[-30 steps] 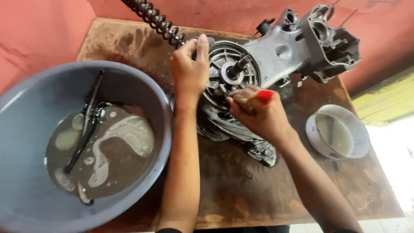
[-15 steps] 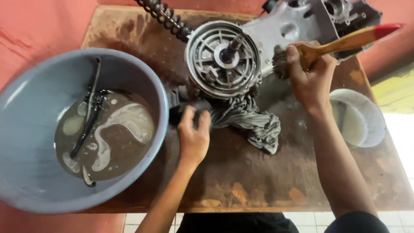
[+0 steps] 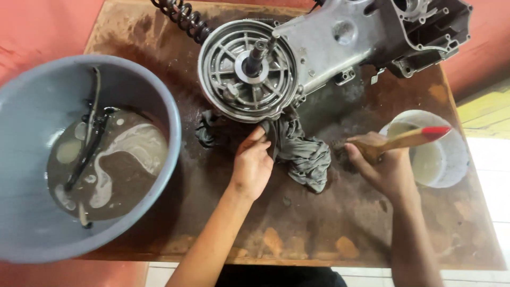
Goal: Cleaning a motorcycle engine casing and internal components using a brush and a cloth.
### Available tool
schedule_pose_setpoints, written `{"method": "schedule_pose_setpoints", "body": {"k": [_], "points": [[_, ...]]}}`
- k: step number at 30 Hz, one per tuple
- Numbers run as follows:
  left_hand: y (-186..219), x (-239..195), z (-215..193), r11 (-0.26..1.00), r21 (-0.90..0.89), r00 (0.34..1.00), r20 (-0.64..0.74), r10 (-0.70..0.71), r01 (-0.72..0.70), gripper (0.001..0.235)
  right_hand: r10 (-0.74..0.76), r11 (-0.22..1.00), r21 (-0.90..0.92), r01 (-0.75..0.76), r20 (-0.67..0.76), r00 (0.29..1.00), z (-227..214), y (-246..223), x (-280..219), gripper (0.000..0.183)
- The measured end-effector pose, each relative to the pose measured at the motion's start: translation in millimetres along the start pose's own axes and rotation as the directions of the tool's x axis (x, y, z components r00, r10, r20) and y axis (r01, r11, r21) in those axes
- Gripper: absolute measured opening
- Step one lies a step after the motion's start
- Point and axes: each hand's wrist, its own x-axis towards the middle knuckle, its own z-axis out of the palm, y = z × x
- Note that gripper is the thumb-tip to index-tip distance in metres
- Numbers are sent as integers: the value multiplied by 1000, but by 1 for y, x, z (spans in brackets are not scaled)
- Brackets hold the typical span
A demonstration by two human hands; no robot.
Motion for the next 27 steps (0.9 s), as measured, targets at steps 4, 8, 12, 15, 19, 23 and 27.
{"method": "schedule_pose_setpoints", "body": {"k": [4, 8, 12, 15, 19, 23, 27], "points": [[-13, 6, -18, 968, -250, 982, 175, 72, -27, 22, 25, 1000, -10, -24, 18, 1000, 1, 11, -7, 18], [-35, 22, -25, 977, -190, 992, -88, 86, -102, 5, 154, 982, -101, -158, -42, 987, 13, 10, -6, 26], [-23, 10, 29, 983, 112, 932, -316, 176, -148, 12, 349, 905, -223, -363, -102, 932, 25, 11, -5, 42], [-49, 6, -9, 897, 30, 872, -222, 437, -442, 10, 253, 944, -184, -275, -135, 958, 30, 24, -11, 37], [-15, -22, -22, 819, 144, 762, -307, 571, -556, 14, 72, 966, -229, -120, -209, 975, 34, 39, -19, 26], [5, -35, 1, 843, -51, 799, -355, 486, -536, 45, 262, 940, -143, -309, -278, 924, 28, 25, -7, 30], [-44, -31, -34, 874, -367, 947, -167, 276, -319, 38, 383, 887, -185, -424, -219, 897, 29, 25, 0, 34]]}}
